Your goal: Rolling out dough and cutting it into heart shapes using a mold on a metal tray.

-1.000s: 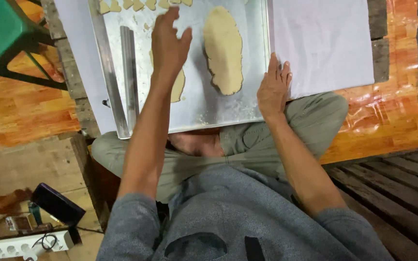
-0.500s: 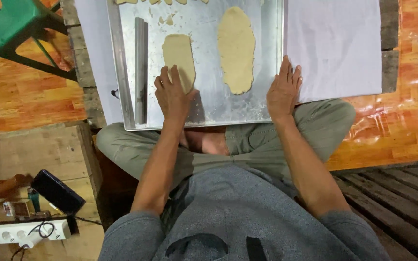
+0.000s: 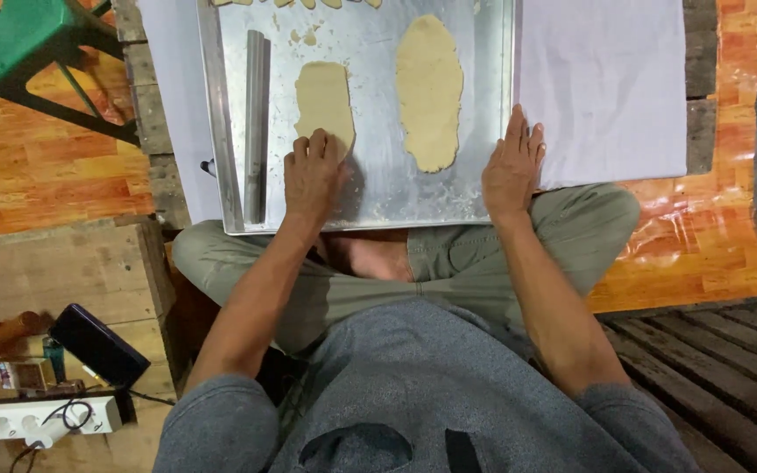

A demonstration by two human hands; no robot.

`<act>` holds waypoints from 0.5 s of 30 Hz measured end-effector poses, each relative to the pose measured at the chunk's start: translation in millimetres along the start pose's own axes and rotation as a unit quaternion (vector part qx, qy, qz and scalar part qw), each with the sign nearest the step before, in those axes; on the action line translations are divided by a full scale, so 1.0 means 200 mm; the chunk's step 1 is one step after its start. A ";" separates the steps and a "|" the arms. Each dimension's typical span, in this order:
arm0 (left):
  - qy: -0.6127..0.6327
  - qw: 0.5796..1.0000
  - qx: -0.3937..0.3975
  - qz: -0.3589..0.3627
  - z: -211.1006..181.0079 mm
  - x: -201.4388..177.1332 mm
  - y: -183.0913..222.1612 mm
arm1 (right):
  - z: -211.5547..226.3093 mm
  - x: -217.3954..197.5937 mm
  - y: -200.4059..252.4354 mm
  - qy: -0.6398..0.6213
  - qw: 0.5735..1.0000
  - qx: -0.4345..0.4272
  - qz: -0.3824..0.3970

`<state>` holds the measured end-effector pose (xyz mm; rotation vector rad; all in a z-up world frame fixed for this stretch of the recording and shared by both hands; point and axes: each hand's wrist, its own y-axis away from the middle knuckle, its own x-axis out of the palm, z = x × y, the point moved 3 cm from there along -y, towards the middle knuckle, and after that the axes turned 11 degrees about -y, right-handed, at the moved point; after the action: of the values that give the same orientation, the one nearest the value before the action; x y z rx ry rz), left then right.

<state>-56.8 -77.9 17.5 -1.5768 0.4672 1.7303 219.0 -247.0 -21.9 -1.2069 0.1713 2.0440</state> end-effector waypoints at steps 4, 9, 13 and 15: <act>-0.041 0.999 0.011 -0.031 -0.01 0.15 0.03 | 0.01 -0.01 0.00 0.015 1.000 -0.006 0.010; -0.034 0.998 -0.012 -0.054 0.05 0.11 -0.03 | 0.03 -0.03 0.00 0.048 0.998 -0.028 0.009; -0.008 1.000 -0.026 -0.013 0.07 0.00 0.03 | 0.28 -0.05 -0.05 0.160 0.980 -0.117 0.026; 0.021 0.999 -0.027 0.024 0.08 0.02 0.07 | 0.47 0.05 -0.10 0.140 0.973 -0.181 0.032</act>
<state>-78.3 -75.9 13.6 -1.6549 0.4852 1.7622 163.0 -185.1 25.6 -1.7347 -0.0334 2.0066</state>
